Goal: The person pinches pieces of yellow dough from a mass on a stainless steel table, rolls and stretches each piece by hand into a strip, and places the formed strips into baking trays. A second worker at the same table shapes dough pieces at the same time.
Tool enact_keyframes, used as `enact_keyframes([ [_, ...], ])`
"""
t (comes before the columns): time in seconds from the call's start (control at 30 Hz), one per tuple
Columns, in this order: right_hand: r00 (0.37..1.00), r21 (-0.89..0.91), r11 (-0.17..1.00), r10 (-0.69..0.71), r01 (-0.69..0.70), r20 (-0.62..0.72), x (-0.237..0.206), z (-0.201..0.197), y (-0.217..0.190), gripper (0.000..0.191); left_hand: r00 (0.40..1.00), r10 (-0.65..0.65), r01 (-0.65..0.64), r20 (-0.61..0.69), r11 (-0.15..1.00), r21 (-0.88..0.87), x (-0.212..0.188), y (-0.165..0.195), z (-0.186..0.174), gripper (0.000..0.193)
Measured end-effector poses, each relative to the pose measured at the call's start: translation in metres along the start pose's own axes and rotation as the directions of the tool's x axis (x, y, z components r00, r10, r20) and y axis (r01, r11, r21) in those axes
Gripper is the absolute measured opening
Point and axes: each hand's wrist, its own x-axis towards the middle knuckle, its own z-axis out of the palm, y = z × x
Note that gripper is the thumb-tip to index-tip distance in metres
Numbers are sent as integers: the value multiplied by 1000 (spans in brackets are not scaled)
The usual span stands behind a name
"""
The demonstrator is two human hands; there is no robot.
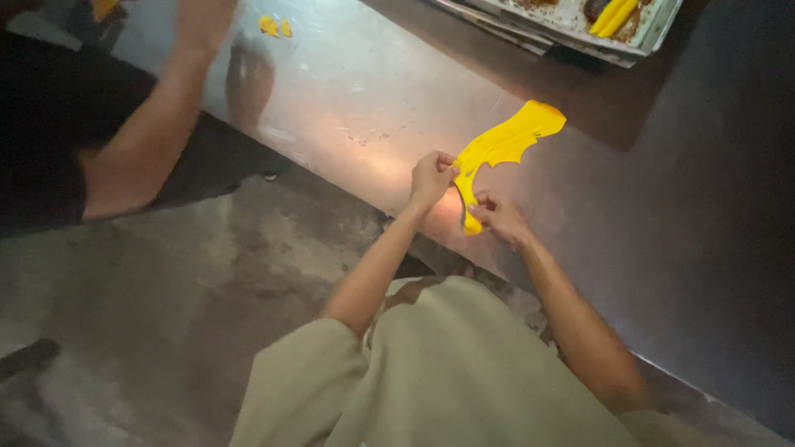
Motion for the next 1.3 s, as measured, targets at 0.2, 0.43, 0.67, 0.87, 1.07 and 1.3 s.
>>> enact_keyframes([
  [0.2, 991, -136, 987, 102, -89, 90, -35, -56, 36, 26, 969, 162, -136, -188, 980, 142, -7, 1, 12, 19],
  [0.43, 989, 0, 991, 133, -133, 72, -95, -124, 90, 36, 921, 301, -164, -248, 875, 455, -31, -8, 36, 46],
  [0.67, 996, 386, 922, 0, -35, 91, -117, -149, 96, 35, 908, 230, -280, 350, 955, 96, -103, -22, 137, 54],
  [0.87, 981, 379, 925, -95, 23, 171, -131, -164, 93, 33, 789, 67, 217, 611, 900, -379, -115, -34, 200, 47],
  [1.07, 987, 109, 984, -131, 141, -93, -130, -160, 87, 32, 793, -66, 358, 606, 855, -375, -126, -43, 193, 34],
  [1.3, 867, -339, 872, -442, 354, -231, -85, -125, 62, 35, 951, 171, -130, 257, 977, -169, -116, -46, 136, 35],
])
